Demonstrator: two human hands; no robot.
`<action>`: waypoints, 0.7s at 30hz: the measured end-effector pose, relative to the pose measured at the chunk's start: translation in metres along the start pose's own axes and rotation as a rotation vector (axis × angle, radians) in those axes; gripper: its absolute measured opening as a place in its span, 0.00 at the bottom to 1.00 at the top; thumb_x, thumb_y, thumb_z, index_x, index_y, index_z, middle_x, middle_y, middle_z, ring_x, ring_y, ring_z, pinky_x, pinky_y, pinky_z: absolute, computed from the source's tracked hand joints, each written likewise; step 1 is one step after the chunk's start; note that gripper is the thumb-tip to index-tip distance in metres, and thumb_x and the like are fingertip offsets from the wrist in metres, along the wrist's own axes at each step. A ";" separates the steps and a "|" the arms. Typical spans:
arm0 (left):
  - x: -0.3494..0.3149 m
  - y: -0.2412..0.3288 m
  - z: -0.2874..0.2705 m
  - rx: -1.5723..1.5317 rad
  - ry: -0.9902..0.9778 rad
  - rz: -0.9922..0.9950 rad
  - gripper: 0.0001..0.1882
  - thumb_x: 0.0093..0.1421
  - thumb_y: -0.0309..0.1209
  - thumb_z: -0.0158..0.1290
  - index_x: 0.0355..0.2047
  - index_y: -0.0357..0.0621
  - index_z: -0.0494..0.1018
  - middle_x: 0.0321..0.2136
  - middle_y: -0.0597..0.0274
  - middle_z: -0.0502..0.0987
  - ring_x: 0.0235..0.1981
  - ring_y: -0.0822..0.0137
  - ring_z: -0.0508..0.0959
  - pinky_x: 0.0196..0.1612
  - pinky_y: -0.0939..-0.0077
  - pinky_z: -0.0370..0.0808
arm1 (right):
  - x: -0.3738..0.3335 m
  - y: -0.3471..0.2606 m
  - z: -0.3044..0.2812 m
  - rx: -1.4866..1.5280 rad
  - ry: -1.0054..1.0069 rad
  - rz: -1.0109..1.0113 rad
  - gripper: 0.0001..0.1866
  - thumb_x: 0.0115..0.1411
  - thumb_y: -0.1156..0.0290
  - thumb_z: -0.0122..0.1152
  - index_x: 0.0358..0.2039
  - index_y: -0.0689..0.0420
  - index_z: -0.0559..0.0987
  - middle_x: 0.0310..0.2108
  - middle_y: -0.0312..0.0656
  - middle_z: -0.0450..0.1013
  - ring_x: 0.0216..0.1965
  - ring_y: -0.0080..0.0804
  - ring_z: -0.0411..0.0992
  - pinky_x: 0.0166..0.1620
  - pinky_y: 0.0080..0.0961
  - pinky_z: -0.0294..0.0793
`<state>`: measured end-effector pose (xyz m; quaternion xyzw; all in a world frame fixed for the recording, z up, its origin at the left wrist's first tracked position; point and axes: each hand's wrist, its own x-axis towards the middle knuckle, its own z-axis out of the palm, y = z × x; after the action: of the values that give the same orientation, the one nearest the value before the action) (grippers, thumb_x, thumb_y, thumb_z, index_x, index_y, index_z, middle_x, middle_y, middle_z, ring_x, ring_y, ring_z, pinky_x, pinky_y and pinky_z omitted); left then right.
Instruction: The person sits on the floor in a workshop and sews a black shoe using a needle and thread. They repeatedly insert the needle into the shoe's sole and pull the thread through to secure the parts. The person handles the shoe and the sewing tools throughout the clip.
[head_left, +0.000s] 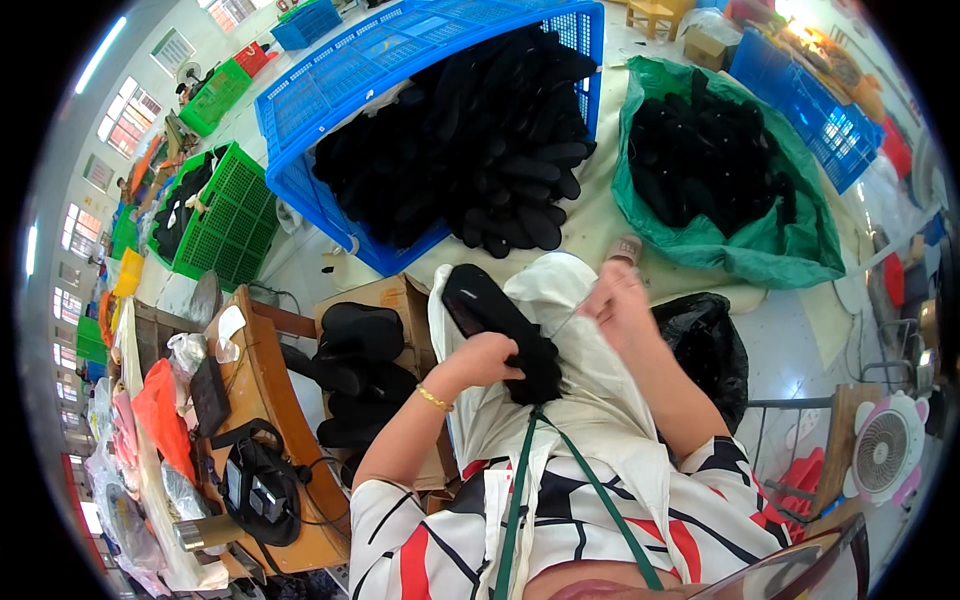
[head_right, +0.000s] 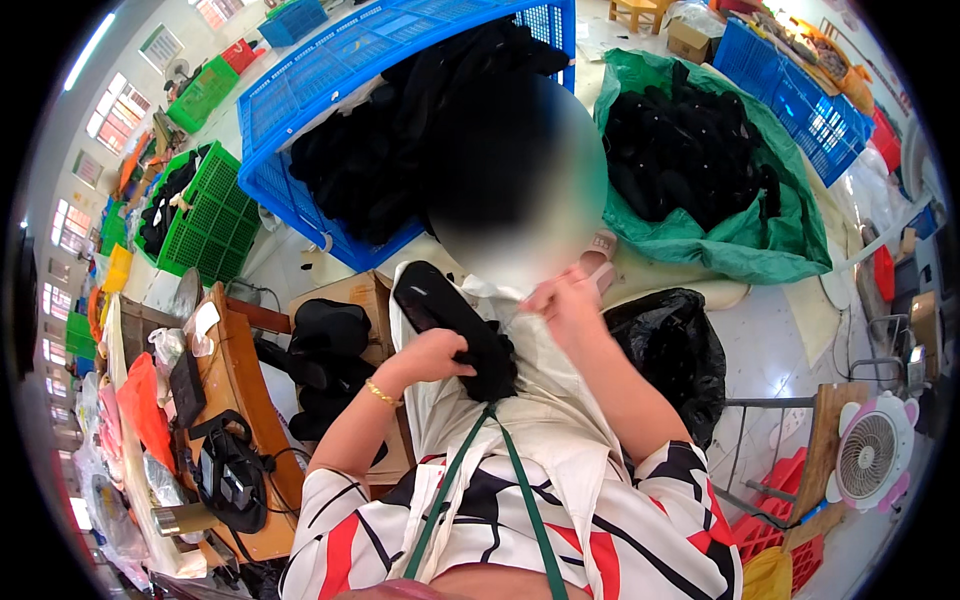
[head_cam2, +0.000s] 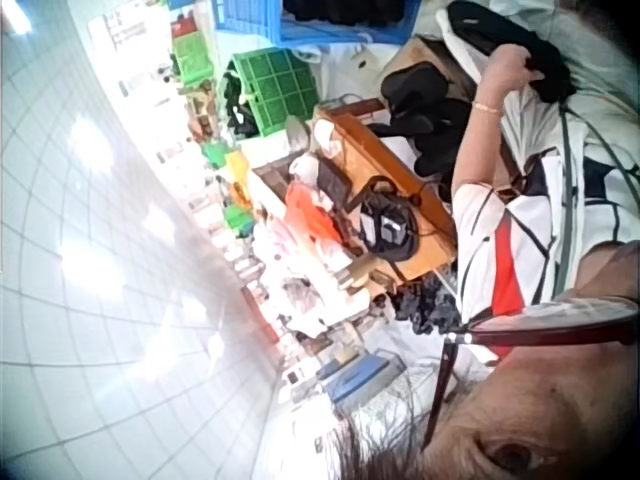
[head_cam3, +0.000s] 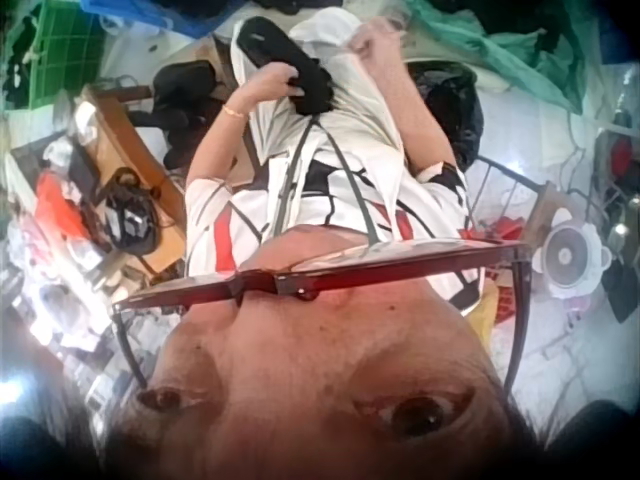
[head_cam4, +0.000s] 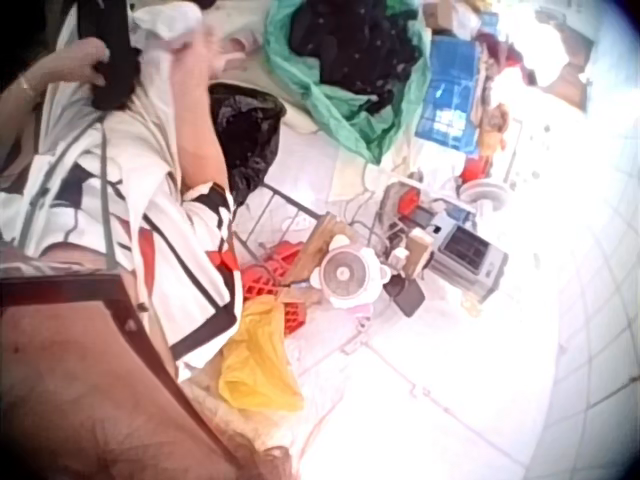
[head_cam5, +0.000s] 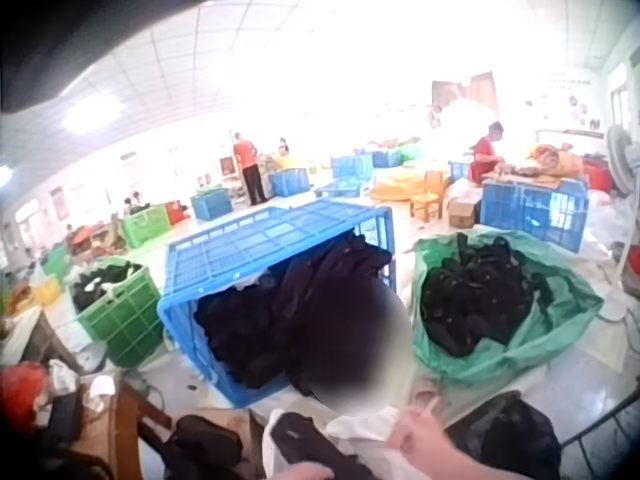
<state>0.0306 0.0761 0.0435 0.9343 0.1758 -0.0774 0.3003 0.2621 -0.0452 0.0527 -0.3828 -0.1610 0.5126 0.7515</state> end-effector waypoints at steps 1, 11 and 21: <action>0.006 0.003 0.003 0.020 -0.050 0.016 0.21 0.50 0.42 0.66 0.25 0.32 0.74 0.26 0.42 0.75 0.32 0.44 0.76 0.33 0.58 0.72 | 0.002 -0.015 -0.003 0.115 0.133 -0.064 0.05 0.69 0.66 0.53 0.37 0.52 0.69 0.18 0.31 0.63 0.19 0.23 0.65 0.37 0.31 0.80; 0.030 -0.012 0.018 -0.131 -0.161 -0.095 0.24 0.53 0.46 0.64 0.36 0.33 0.76 0.35 0.43 0.77 0.40 0.44 0.76 0.43 0.58 0.73 | -0.007 -0.021 -0.030 0.138 0.282 -0.294 0.06 0.71 0.69 0.51 0.35 0.54 0.68 0.21 0.31 0.61 0.21 0.19 0.60 0.45 0.34 0.78; -0.010 0.036 0.002 0.414 0.266 0.029 0.15 0.52 0.36 0.62 0.36 0.43 0.74 0.31 0.57 0.74 0.37 0.53 0.76 0.39 0.61 0.75 | -0.010 0.011 -0.047 0.056 0.291 -0.230 0.06 0.71 0.69 0.51 0.36 0.54 0.67 0.21 0.31 0.63 0.21 0.19 0.61 0.49 0.38 0.77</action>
<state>0.0345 0.0446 0.0635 0.9803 0.1810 0.0164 0.0778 0.2809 -0.0720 0.0153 -0.4109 -0.0790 0.3671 0.8308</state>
